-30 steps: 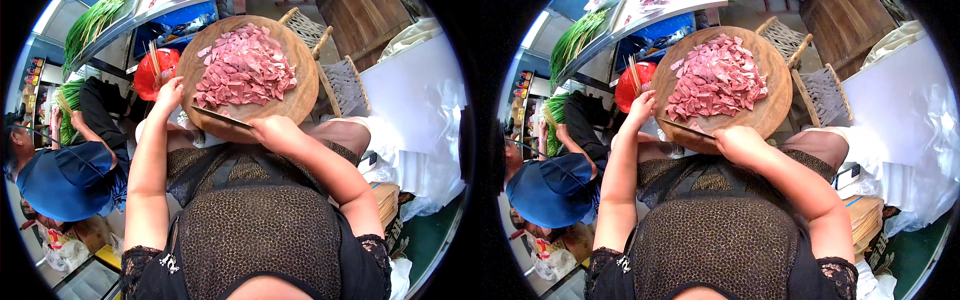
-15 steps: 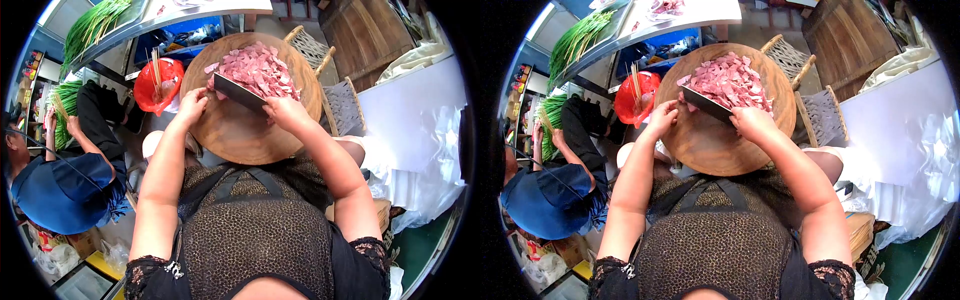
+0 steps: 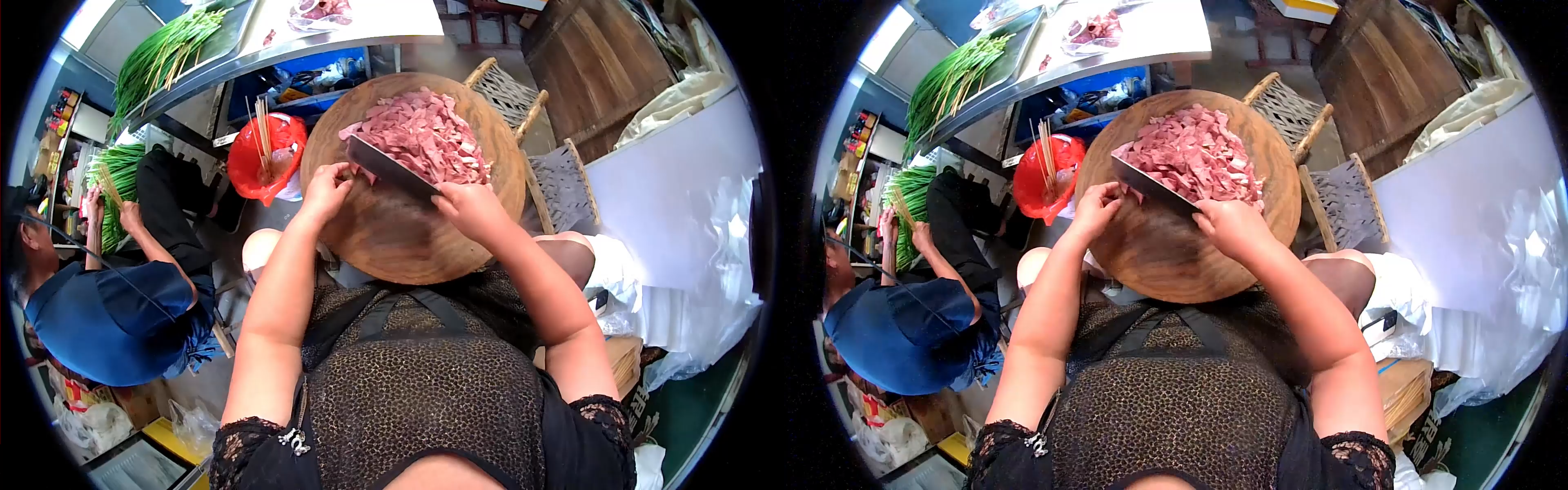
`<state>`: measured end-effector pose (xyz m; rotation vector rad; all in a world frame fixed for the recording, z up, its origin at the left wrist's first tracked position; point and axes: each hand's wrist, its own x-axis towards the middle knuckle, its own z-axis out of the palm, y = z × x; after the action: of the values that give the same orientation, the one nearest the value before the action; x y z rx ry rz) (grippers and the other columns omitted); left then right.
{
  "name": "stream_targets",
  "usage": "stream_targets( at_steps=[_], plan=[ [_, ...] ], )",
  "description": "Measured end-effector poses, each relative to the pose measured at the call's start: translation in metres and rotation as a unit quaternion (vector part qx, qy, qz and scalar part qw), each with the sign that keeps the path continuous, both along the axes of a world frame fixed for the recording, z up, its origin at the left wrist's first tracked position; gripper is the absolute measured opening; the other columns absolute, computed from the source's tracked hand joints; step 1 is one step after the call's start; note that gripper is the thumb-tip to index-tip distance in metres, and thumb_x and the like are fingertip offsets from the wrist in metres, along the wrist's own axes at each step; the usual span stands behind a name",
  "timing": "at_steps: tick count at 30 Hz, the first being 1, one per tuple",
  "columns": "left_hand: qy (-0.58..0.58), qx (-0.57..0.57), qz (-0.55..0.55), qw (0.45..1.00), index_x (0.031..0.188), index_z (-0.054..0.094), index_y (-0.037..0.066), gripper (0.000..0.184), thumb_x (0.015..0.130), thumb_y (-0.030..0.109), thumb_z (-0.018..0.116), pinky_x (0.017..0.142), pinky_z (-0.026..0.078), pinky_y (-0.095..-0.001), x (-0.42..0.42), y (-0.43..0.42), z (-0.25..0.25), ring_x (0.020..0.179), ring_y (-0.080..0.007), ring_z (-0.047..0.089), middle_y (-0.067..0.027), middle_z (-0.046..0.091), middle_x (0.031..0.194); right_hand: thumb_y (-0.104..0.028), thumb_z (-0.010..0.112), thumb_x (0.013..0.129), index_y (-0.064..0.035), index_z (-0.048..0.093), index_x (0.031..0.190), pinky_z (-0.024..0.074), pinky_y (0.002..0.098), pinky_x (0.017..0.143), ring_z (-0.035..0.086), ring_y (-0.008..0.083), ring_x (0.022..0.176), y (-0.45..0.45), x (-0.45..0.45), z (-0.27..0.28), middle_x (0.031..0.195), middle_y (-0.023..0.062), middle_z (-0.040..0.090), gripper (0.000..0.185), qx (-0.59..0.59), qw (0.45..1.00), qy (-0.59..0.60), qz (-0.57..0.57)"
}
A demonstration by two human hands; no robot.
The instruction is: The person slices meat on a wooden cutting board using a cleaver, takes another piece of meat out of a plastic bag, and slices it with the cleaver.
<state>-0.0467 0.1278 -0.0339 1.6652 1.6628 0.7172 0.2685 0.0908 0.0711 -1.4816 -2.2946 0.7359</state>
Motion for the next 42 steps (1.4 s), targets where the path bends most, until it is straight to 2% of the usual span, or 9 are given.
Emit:
stream_targets(
  at_steps=[5, 12, 16, 21, 25, 30, 32, 36, 42],
  plan=[
    [0.029, -0.001, -0.016, 0.999, 0.126, 0.062, 0.003, 0.044, 0.085, 0.014, 0.071, 0.089, 0.054, -0.0363, 0.005, -0.007, 0.011, 0.098, -0.0279, 0.067, -0.019, 0.058, 0.117, -0.028, 0.06, 0.095, -0.0088, 0.067, 0.117, 0.0532, 0.0429, 0.079, 0.067, 0.0403, 0.091, -0.014, 0.046, 0.022, 0.098, 0.0219, 0.069, 0.03, 0.005, 0.979, 0.139, -0.147],
    [0.032, 0.027, 0.034, 0.999, 0.122, 0.063, 0.002, 0.037, 0.086, 0.01, 0.068, 0.091, 0.053, -0.0371, 0.01, 0.001, 0.022, 0.103, -0.029, 0.065, -0.0175, 0.06, 0.117, -0.028, 0.054, 0.095, -0.0029, 0.067, 0.111, 0.0503, 0.0496, 0.085, 0.064, 0.0441, 0.097, 0.014, 0.114, 0.004, 0.1, 0.0254, 0.068, 0.032, 0.013, 0.971, -0.011, -0.24],
    [0.069, 0.371, -0.002, 0.926, 0.114, 0.065, 0.001, 0.027, 0.087, 0.0, 0.061, 0.095, 0.051, -0.038, 0.017, 0.067, 0.086, 0.107, -0.033, 0.063, -0.0169, 0.065, 0.111, -0.023, 0.051, 0.095, 0.0002, 0.064, 0.106, 0.0491, 0.0525, 0.084, 0.063, 0.046, 0.095, 0.017, 0.121, -0.009, 0.097, 0.0283, 0.067, 0.029, -0.009, 0.97, -0.062, -0.234],
    [0.131, 0.463, -0.058, 0.875, 0.111, 0.07, 0.006, 0.024, 0.091, 0.002, 0.058, 0.088, 0.054, -0.0392, 0.03, 0.173, 0.183, 0.1, -0.0351, 0.068, -0.0176, 0.07, 0.106, -0.02, 0.049, 0.096, 0.0005, 0.063, 0.104, 0.0495, 0.0537, 0.08, 0.063, 0.0463, 0.09, 0.013, 0.116, -0.002, 0.093, 0.0287, 0.066, 0.026, 0.0, 0.97, -0.085, -0.229],
    [0.232, 0.291, 0.044, 0.927, 0.117, 0.07, 0.011, 0.025, 0.094, 0.016, 0.062, 0.087, 0.053, -0.039, 0.014, 0.243, 0.209, 0.096, -0.0334, 0.069, -0.0172, 0.072, 0.102, -0.019, 0.05, 0.095, 0.003, 0.064, 0.108, 0.0499, 0.051, 0.084, 0.062, 0.0473, 0.096, 0.016, 0.117, 0.0, 0.099, 0.0291, 0.065, 0.029, -0.036, 0.968, -0.062, -0.238],
    [0.437, 0.151, 0.018, 0.886, 0.115, 0.069, 0.014, 0.042, 0.076, 0.026, 0.077, 0.093, 0.052, -0.0413, 0.012, 0.272, 0.212, 0.106, -0.034, 0.065, -0.0169, 0.067, 0.114, -0.017, 0.05, 0.096, 0.0009, 0.064, 0.109, 0.0497, 0.0536, 0.079, 0.064, 0.0463, 0.088, 0.016, 0.118, -0.002, 0.091, 0.028, 0.066, 0.027, -0.023, 0.97, -0.071, -0.231],
    [0.49, 0.151, 0.108, 0.852, 0.123, 0.064, 0.017, 0.052, 0.073, 0.025, 0.078, 0.096, 0.051, -0.041, 0.019, 0.272, 0.205, 0.114, -0.0355, 0.061, -0.0194, 0.06, 0.124, -0.016, 0.05, 0.095, 0.0019, 0.064, 0.11, 0.0502, 0.053, 0.079, 0.064, 0.0456, 0.087, 0.015, 0.115, 0.002, 0.09, 0.0281, 0.066, 0.027, -0.028, 0.968, -0.089, -0.235],
    [0.462, 0.074, 0.118, 0.876, 0.135, 0.051, 0.019, 0.062, 0.078, 0.018, 0.073, 0.101, 0.05, -0.0417, 0.017, 0.283, 0.207, 0.121, -0.0422, 0.056, -0.0224, 0.051, 0.136, -0.015, 0.051, 0.095, 0.0018, 0.064, 0.11, 0.0507, 0.0524, 0.078, 0.064, 0.0449, 0.086, 0.016, 0.113, 0.001, 0.09, 0.0282, 0.066, 0.026, -0.022, 0.97, -0.079, -0.231],
    [0.394, 0.149, 0.135, 0.897, 0.111, 0.068, 0.019, 0.03, 0.081, 0.022, 0.07, 0.09, 0.053, -0.0422, -0.018, 0.289, 0.214, 0.109, -0.0295, 0.065, -0.013, 0.068, 0.115, -0.015, 0.051, 0.095, 0.0018, 0.064, 0.112, 0.0517, 0.0517, 0.077, 0.065, 0.0442, 0.085, 0.013, 0.115, -0.006, 0.09, 0.0276, 0.067, 0.028, 0.016, 0.972, -0.079, -0.221]
  ],
)
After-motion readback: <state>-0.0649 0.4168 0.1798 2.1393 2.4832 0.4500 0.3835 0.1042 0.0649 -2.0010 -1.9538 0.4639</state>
